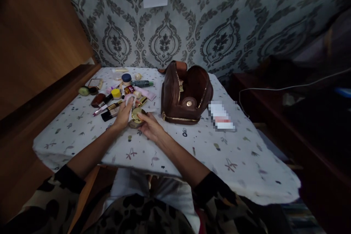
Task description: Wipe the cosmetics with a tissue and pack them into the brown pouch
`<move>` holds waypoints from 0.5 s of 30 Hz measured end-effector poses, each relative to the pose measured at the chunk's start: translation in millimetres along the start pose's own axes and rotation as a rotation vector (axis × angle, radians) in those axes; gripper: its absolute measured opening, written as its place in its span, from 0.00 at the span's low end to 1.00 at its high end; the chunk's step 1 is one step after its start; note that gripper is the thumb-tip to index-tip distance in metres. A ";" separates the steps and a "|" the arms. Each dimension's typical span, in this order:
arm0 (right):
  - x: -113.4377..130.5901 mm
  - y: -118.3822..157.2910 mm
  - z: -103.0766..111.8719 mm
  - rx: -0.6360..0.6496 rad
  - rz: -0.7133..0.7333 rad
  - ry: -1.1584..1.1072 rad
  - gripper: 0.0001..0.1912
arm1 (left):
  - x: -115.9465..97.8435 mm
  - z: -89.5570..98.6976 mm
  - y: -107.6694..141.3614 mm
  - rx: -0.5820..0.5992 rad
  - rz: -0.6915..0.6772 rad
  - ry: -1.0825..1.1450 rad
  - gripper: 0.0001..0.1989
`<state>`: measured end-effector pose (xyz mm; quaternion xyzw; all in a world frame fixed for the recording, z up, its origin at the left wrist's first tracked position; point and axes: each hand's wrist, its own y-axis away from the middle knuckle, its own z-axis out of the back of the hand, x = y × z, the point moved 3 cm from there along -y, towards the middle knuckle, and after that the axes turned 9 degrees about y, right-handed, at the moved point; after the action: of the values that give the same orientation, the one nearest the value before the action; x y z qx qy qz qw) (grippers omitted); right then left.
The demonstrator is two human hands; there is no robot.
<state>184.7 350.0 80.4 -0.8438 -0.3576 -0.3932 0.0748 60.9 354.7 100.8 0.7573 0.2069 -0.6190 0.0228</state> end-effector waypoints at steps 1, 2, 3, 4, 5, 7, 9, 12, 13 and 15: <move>-0.5 0.4 0.1 0.006 -0.009 0.016 0.20 | 0.4 2.3 -1.4 -0.007 0.013 0.015 0.25; -0.7 0.7 0.3 0.009 -0.016 0.029 0.20 | 0.3 3.5 -2.1 0.003 0.040 0.031 0.25; -0.5 0.8 0.7 0.008 -0.020 0.037 0.19 | -0.2 3.4 -2.1 0.036 0.082 0.049 0.25; 0.1 0.8 1.1 0.004 -0.023 0.039 0.19 | -1.1 1.7 -1.2 0.097 0.132 0.067 0.26; 0.8 0.6 1.5 0.001 -0.027 0.035 0.19 | -2.3 -1.2 0.6 0.182 0.185 0.079 0.27; 2.2 -0.1 2.1 -0.001 -0.043 0.020 0.18 | -5.8 -8.2 6.3 0.363 0.256 0.082 0.29; 3.2 -0.6 2.3 0.001 -0.056 0.008 0.16 | -9.5 -13.0 11.6 0.459 0.264 0.066 0.29; 3.7 -1.1 1.7 0.008 -0.048 0.005 0.14 | -11.6 -14.4 14.5 0.400 0.225 0.049 0.27; 3.5 -1.2 1.4 0.013 -0.044 0.004 0.14 | -11.3 -13.7 14.1 0.353 0.199 0.046 0.26; 2.5 -1.2 1.5 0.018 -0.050 0.002 0.14 | -9.2 -10.8 11.1 0.240 0.133 0.037 0.23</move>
<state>185.9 352.9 81.0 -0.8334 -0.3821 -0.3927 0.0731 73.4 345.1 109.6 0.7780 0.0813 -0.6222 -0.0308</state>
